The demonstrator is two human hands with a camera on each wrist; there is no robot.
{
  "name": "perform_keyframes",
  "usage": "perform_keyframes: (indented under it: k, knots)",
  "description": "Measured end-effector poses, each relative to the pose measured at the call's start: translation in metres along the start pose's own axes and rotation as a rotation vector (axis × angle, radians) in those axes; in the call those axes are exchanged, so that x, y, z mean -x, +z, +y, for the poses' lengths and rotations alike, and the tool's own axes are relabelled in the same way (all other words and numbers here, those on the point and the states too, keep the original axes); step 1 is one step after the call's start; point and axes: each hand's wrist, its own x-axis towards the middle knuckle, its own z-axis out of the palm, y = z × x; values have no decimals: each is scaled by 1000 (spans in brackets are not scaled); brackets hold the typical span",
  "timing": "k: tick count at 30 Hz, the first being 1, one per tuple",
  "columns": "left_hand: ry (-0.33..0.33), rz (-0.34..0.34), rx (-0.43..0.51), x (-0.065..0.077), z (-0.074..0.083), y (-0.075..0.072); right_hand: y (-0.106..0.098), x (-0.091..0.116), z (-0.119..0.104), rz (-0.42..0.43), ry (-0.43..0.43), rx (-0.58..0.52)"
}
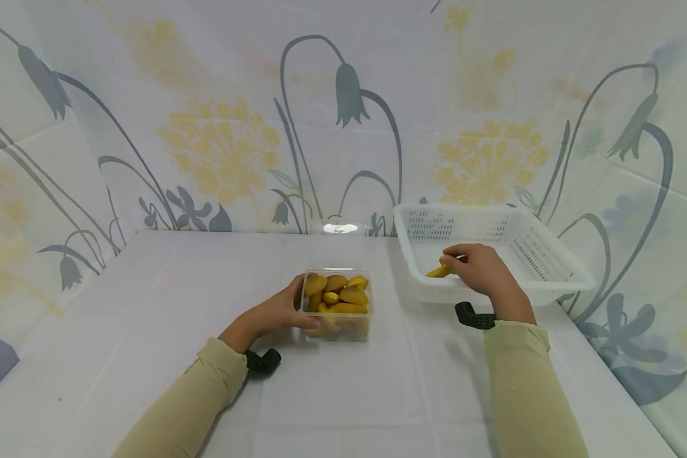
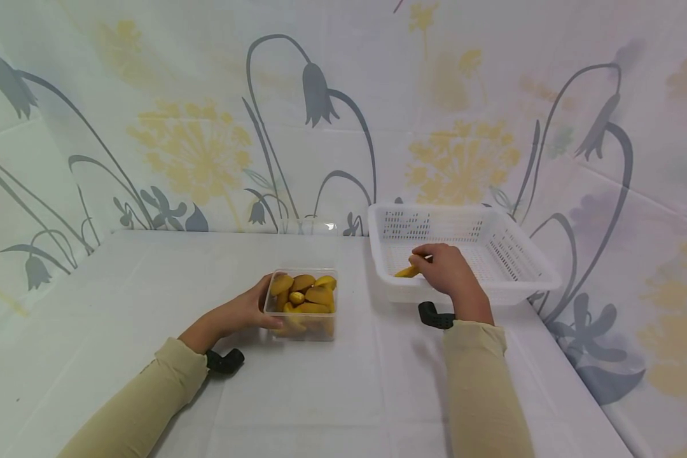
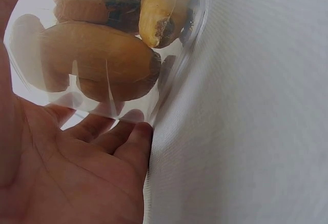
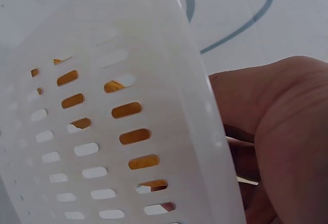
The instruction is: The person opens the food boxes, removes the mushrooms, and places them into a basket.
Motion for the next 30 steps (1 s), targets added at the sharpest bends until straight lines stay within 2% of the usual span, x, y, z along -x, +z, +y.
perform_keyframes:
  k: [9,30]
  knots:
    - [25,-13,29,0,-4,2,1,2,0,2,-24,12]
    - [29,-16,5,0,-2,-1,1,2,-9,38,-70,-7]
